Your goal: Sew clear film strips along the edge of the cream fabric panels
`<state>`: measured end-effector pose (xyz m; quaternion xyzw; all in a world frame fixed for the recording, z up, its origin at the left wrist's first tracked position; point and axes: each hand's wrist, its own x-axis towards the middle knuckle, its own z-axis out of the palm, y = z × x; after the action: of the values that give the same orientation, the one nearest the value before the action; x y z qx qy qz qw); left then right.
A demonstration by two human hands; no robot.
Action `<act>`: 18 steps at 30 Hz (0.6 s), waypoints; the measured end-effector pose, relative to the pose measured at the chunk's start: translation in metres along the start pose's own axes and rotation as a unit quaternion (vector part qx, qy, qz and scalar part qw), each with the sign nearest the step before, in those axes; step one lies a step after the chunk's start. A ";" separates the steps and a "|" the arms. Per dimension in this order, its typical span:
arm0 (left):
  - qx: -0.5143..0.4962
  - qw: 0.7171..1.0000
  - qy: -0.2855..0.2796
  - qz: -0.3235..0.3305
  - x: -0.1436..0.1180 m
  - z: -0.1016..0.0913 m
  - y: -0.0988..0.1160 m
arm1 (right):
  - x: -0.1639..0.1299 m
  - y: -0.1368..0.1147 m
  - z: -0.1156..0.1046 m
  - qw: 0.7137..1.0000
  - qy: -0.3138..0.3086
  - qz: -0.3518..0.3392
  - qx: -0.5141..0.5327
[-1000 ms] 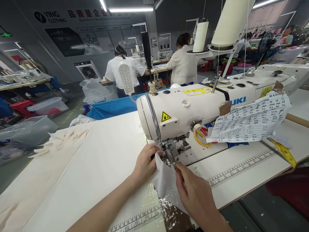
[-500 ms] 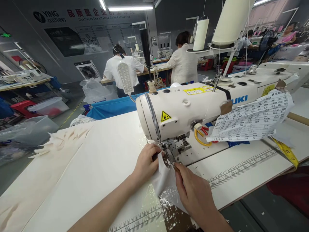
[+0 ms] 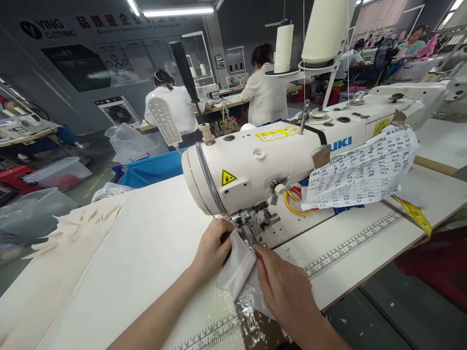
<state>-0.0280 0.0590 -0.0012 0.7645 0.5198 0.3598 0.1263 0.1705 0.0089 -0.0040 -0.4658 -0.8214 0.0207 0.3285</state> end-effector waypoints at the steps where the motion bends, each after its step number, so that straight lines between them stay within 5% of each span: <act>1: -0.007 1.000 -0.002 -0.014 0.000 -0.001 0.000 | 0.000 0.000 0.000 1.000 0.003 0.003 -0.001; 8: -0.005 1.000 0.000 -0.027 0.000 -0.002 0.001 | 0.004 0.000 0.000 1.000 -0.012 0.022 -0.014; 15: 0.101 0.977 0.028 0.186 0.004 -0.004 0.004 | 0.004 -0.002 0.005 0.999 -0.022 0.015 -0.041; 18: 0.129 0.971 -0.015 0.203 0.004 -0.009 0.009 | 0.001 -0.002 0.003 0.998 0.003 0.008 -0.069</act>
<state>-0.0268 0.0571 0.0118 0.8691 0.3941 0.2962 -0.0413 0.1664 0.0093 -0.0054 -0.4941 -0.8162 -0.0343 0.2976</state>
